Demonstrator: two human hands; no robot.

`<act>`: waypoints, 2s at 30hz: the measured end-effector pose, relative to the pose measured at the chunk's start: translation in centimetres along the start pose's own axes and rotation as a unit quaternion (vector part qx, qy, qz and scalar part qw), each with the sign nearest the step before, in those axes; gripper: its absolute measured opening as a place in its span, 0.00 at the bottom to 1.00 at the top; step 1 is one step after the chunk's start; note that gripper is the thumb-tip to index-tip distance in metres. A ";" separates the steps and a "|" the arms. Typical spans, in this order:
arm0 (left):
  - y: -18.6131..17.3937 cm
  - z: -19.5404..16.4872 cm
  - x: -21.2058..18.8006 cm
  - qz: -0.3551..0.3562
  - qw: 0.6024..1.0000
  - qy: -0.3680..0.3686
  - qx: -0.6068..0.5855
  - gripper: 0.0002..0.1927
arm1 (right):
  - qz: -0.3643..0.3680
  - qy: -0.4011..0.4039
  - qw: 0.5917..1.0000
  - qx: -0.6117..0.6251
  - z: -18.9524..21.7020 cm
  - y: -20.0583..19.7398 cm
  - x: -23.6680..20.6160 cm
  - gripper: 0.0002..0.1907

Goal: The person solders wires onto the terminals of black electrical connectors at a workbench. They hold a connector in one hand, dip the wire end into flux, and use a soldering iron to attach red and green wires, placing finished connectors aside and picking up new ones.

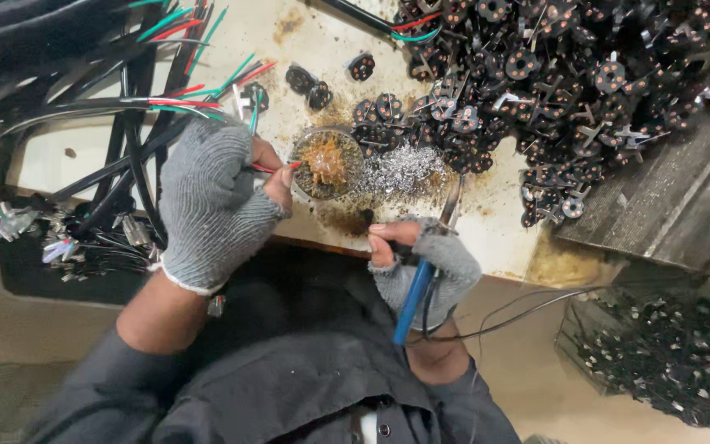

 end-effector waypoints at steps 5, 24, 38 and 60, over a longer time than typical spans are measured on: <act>0.8 0.5 0.1 0.027 1.000 0.007 0.009 0.09 | -0.106 -0.122 0.979 0.120 -0.8 0.9 0.7 0.29; -1.1 -2.4 -3.4 0.281 0.938 -0.020 -0.203 0.15 | -0.039 -0.151 0.984 0.087 0.0 -0.5 -1.1 0.16; 0.8 -4.8 -2.9 0.299 0.908 0.151 -0.254 0.13 | 0.093 -0.078 0.991 0.063 0.4 -0.1 0.2 0.07; 3.2 -2.5 -3.4 0.129 0.989 0.070 -0.013 0.11 | 0.023 -0.111 0.993 -0.012 -0.5 1.4 0.2 0.14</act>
Point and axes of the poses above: each hand's wrist, its own x-axis towards the middle knuckle, its own y-axis out of the palm, z = x × y, the point moved 3 cm from there along x, towards the middle knuckle, and after that the axes turned 2 degrees about -x, right-handed, at the moved point
